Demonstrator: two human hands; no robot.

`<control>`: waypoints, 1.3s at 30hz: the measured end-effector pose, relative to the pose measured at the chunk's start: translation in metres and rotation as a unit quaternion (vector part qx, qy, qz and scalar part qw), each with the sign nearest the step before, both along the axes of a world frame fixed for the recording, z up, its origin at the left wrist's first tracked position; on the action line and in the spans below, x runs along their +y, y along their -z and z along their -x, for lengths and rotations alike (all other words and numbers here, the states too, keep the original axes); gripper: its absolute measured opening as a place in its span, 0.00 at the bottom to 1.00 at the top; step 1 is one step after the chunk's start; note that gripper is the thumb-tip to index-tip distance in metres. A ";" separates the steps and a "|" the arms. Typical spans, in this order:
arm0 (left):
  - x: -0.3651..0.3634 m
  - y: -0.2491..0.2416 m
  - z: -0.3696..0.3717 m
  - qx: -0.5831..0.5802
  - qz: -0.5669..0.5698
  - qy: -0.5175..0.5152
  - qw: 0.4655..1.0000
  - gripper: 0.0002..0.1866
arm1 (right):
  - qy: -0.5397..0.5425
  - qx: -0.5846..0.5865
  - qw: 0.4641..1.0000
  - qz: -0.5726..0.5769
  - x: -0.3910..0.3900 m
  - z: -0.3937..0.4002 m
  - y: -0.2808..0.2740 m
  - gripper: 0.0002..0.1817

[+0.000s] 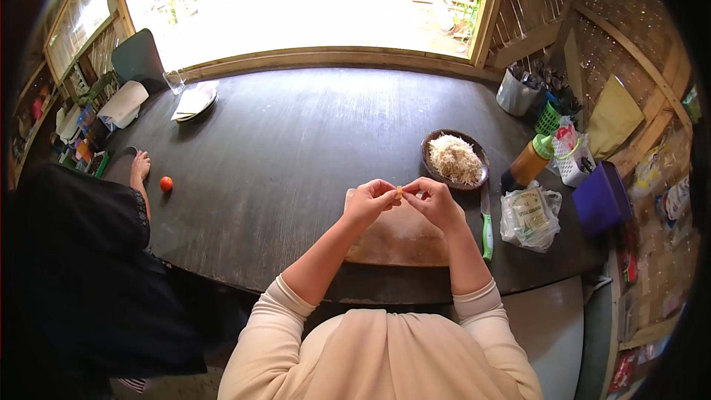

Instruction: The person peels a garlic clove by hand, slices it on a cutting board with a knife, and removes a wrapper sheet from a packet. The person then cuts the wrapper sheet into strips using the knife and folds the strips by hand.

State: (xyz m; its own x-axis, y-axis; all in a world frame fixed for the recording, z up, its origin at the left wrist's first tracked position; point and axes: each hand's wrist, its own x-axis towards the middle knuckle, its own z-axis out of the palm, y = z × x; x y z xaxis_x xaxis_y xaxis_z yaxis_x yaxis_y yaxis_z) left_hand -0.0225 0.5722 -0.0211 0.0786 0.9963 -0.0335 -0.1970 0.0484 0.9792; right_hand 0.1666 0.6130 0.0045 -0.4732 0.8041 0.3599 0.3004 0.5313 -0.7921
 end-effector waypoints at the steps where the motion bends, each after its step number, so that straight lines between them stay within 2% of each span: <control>1: 0.000 0.000 0.000 0.000 0.001 0.000 1.000 0.11 | 0.000 0.000 1.000 0.001 0.000 0.000 0.000 0.07; 10: -0.001 -0.002 0.000 -0.006 -0.001 -0.004 1.000 0.11 | -0.016 0.044 0.998 0.037 -0.001 0.003 0.004 0.09; 12: -0.001 -0.002 0.000 -0.006 -0.008 -0.010 1.000 0.10 | -0.007 0.067 0.990 0.123 0.000 0.003 0.007 0.09; 18: 0.002 0.003 0.004 0.008 -0.024 -0.022 0.999 0.10 | -0.046 0.139 0.964 0.221 0.003 0.003 0.008 0.06; 22: -0.001 -0.001 0.002 0.004 -0.025 -0.038 0.999 0.11 | -0.020 0.103 0.970 0.220 0.001 0.003 0.003 0.06; 27: 0.000 0.001 0.003 0.001 -0.031 -0.020 0.999 0.14 | -0.047 0.148 0.953 0.262 0.003 0.002 0.005 0.07; 33: -0.001 -0.001 0.003 0.023 -0.030 -0.011 0.999 0.13 | -0.041 0.206 0.943 0.258 -0.001 0.011 0.009 0.09; 39: 0.001 0.003 0.004 0.006 -0.044 -0.005 0.999 0.13 | -0.038 0.190 0.956 0.222 0.001 0.012 0.019 0.12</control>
